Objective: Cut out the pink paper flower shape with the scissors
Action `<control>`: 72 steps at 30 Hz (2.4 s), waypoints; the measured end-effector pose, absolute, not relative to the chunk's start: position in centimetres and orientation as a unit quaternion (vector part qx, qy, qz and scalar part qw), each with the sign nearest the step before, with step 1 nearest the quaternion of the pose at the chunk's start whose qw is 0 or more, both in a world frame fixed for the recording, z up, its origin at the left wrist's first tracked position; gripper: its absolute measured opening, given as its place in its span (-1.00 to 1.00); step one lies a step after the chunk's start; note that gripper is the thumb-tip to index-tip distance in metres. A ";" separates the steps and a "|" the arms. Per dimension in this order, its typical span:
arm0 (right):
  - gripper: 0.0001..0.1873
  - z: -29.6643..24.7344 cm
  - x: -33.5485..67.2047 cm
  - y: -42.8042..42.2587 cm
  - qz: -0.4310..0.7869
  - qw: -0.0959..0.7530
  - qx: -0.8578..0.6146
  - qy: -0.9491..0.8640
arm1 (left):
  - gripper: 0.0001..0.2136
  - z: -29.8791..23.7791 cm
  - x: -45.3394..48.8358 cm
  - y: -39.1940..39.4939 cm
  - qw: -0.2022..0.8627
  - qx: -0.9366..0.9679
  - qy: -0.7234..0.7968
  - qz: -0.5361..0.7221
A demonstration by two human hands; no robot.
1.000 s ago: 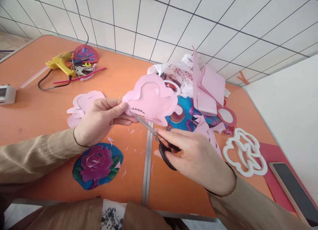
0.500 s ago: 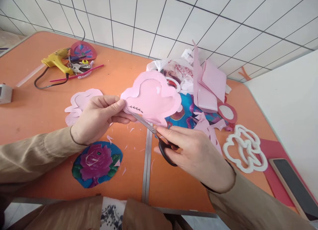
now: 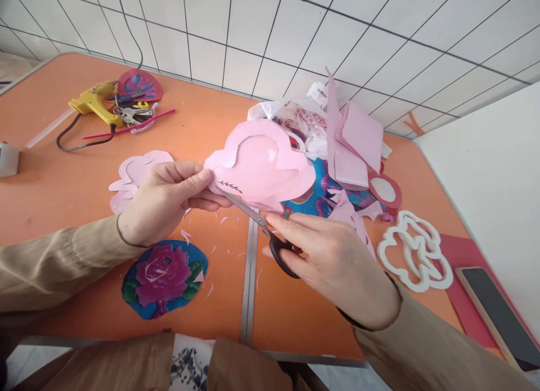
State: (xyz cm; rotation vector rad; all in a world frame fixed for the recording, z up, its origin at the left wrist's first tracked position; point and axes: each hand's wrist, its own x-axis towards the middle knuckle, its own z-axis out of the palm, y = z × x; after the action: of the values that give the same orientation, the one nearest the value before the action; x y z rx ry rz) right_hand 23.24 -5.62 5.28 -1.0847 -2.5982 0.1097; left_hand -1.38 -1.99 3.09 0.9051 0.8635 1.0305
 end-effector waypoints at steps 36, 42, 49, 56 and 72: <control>-0.63 5.6 22.5 -6.0 0.033 0.173 -0.394 -0.902 | -0.75 3.7 -1.2 -2.3 0.683 0.393 0.415 0.455; -0.66 5.7 22.4 -5.9 0.050 0.168 -0.392 -0.903 | -0.76 3.9 -1.2 -2.3 0.687 0.389 0.415 0.453; -0.64 5.8 22.3 -5.9 0.064 0.175 -0.397 -0.899 | -0.76 3.7 -1.3 -2.4 0.688 0.387 0.407 0.459; -0.66 6.4 22.4 -5.6 0.176 0.137 -0.427 -0.876 | -0.75 3.9 -1.2 -2.3 0.690 0.381 0.408 0.460; -0.79 6.8 23.1 -4.4 0.284 0.051 -0.465 -0.837 | -0.76 4.3 -1.2 -2.2 0.697 0.382 0.420 0.438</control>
State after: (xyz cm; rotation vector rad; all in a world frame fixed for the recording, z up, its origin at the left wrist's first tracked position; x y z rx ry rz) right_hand 23.13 -4.38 6.81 -1.4161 -2.5476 0.8632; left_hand -1.20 -2.17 4.28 0.8520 0.9368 0.9768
